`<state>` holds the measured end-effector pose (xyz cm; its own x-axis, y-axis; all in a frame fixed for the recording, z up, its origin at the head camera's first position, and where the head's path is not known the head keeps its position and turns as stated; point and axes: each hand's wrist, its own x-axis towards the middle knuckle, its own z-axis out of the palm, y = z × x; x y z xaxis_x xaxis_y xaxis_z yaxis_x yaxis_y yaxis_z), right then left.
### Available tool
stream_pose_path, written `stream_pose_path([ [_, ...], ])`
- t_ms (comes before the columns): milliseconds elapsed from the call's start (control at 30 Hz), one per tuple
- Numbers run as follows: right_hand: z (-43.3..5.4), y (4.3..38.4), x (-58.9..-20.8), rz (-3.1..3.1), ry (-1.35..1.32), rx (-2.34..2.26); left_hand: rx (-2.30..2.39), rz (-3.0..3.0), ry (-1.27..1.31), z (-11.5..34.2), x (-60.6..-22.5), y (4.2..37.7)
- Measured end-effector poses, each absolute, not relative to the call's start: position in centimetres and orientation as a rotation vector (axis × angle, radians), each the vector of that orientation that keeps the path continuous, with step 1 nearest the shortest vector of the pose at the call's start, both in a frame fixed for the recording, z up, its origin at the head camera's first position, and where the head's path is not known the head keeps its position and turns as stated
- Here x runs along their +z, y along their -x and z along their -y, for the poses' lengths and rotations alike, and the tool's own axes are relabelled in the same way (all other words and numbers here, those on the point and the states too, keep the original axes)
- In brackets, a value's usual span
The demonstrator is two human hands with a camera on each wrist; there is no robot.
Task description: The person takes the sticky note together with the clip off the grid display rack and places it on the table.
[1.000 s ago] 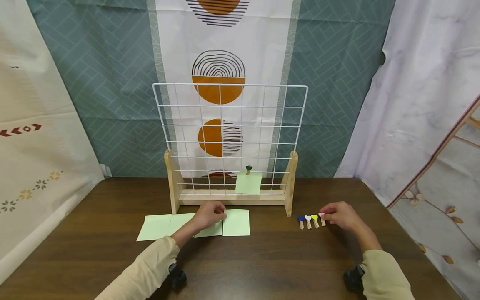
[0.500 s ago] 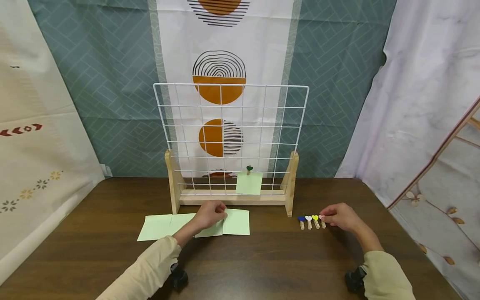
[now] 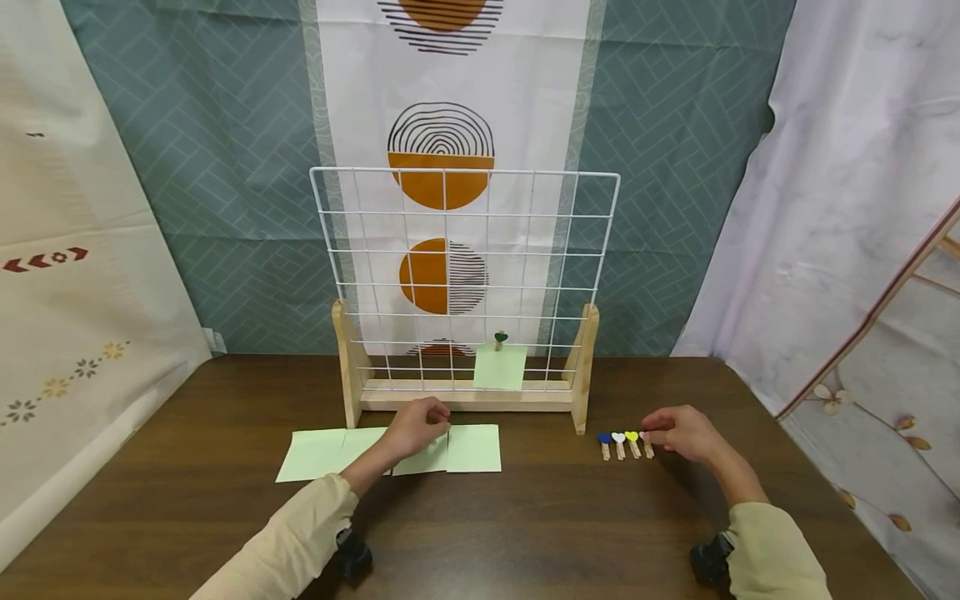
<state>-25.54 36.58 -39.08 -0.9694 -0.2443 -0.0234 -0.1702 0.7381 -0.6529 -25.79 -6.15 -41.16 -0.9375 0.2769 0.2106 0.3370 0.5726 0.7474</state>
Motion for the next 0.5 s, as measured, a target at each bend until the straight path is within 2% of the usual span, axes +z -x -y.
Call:
stream_pose_path([
  [500,-35.6,25.1,-38.2,-2.989,0.399,-0.92,-1.376,2.668,0.496,8.0,-40.7,24.8],
])
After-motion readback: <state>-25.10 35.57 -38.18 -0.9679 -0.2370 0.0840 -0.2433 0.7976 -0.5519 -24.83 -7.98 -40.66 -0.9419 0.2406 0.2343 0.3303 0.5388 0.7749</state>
